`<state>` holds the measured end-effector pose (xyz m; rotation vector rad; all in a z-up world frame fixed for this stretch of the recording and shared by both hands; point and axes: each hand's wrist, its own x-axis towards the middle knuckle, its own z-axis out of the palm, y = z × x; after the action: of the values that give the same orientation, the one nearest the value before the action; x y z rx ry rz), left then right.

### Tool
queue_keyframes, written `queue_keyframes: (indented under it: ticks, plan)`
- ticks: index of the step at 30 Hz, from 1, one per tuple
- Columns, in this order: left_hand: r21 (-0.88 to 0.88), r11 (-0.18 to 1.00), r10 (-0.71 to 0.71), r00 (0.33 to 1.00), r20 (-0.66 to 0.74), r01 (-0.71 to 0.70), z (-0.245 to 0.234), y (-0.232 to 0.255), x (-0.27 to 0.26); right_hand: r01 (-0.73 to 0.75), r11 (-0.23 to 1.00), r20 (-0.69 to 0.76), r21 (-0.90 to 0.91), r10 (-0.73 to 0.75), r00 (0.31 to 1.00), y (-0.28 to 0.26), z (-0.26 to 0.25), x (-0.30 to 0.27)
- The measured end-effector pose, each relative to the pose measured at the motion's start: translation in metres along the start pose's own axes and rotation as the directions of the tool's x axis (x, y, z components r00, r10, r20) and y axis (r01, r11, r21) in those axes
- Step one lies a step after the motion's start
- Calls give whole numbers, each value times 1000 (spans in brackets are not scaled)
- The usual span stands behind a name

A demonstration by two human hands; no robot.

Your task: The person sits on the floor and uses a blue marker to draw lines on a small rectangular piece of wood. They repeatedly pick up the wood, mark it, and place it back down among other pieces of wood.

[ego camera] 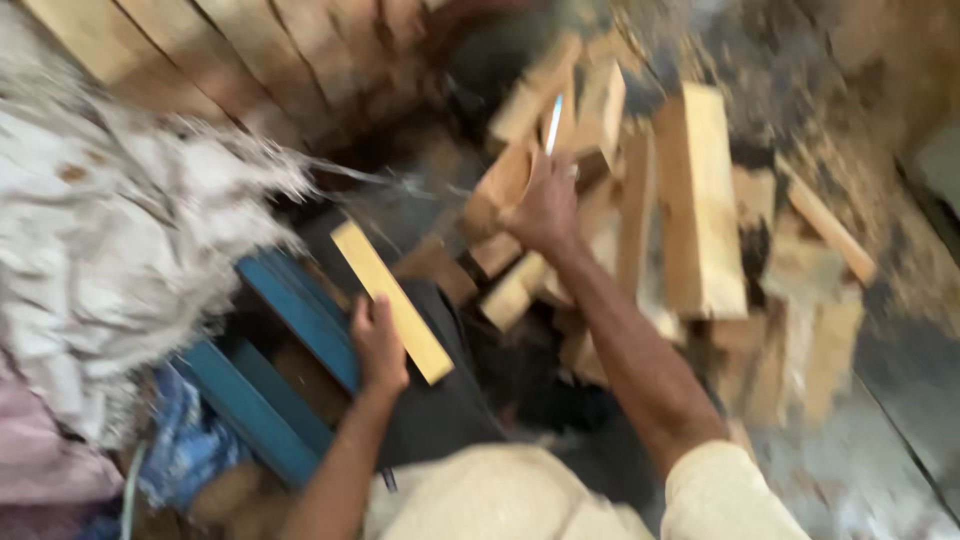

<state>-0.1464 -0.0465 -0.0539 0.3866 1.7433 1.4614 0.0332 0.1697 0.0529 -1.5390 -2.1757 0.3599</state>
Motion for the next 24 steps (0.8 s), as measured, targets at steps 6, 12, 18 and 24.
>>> queue_keyframes:
  ticks: [6,12,18,24]
  plan:
    - [-73,984,168,982,92,-162,4,3,-13,-93,996,29,14,92,995,1,-87,-74]
    - [-98,981,183,970,160,-169,16,14,-32,-273,962,156,21,267,951,29,-57,-142]
    - [-148,983,167,883,439,-112,69,17,-70,-389,917,54,94,385,921,71,-18,-194]
    - [-107,994,79,798,597,-18,121,7,-85,-285,879,-36,383,322,946,110,0,-239]
